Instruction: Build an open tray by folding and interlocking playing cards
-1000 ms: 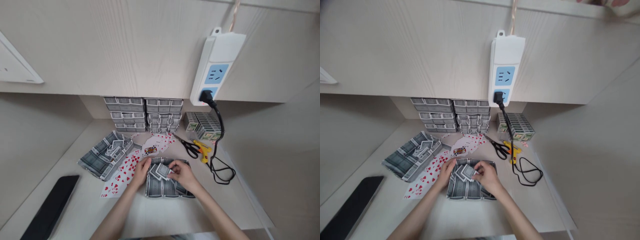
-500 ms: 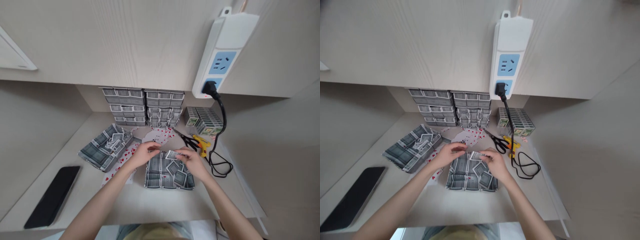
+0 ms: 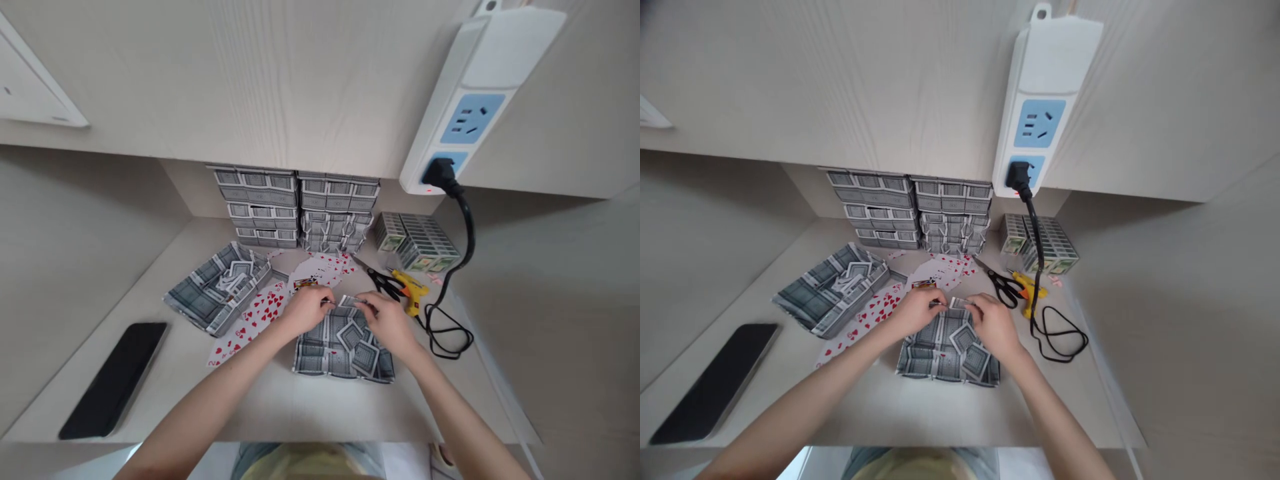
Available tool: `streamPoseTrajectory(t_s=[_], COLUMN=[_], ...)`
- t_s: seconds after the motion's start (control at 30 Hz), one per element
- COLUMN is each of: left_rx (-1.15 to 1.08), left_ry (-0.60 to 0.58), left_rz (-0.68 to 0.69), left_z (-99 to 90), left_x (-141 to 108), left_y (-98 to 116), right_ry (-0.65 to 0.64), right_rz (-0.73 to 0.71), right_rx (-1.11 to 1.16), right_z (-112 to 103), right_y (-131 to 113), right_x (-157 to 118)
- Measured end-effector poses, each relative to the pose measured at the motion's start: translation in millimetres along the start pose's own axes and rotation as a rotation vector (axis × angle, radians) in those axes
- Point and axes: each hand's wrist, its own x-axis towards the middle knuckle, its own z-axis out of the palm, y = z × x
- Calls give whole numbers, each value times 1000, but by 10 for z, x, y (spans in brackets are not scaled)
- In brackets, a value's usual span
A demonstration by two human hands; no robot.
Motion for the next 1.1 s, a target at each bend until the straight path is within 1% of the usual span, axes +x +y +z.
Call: streamPoseTrajectory(t_s=[0.13,0.27,0.37,0.53,0.77,0.9,1.0,1.1], left_rx=[-61,-79,-104,-133,-63,-29,-44,-34], left_ry=[-24,-36,-28,-54,-44,-46,-51,-64], left_rz=[22,31,3,-29,-101,-125,-133,-123], left_z=[-24,-42,-42,-32,32,53,56,63], left_x=[2,-10,-29,-32,3,9,6,-1], left_y=[0,11,20,14,-35,-37,-33,-37], right_ry=[-46,-78,-98,-136,-173,-271,-353,-395], right_rz=[-20,-2,8,-30,-72,-106,-112,-139], right_rx=[-67,-155,-185,-252,-410,-475,-453,-450], right_z=[59,30,7,6,-45,-58,-53,-34], right_y=[-22,-47,-56,-109,-277,-337,-358,-363], right_x=[31,56,59,68,120,178,244,308])
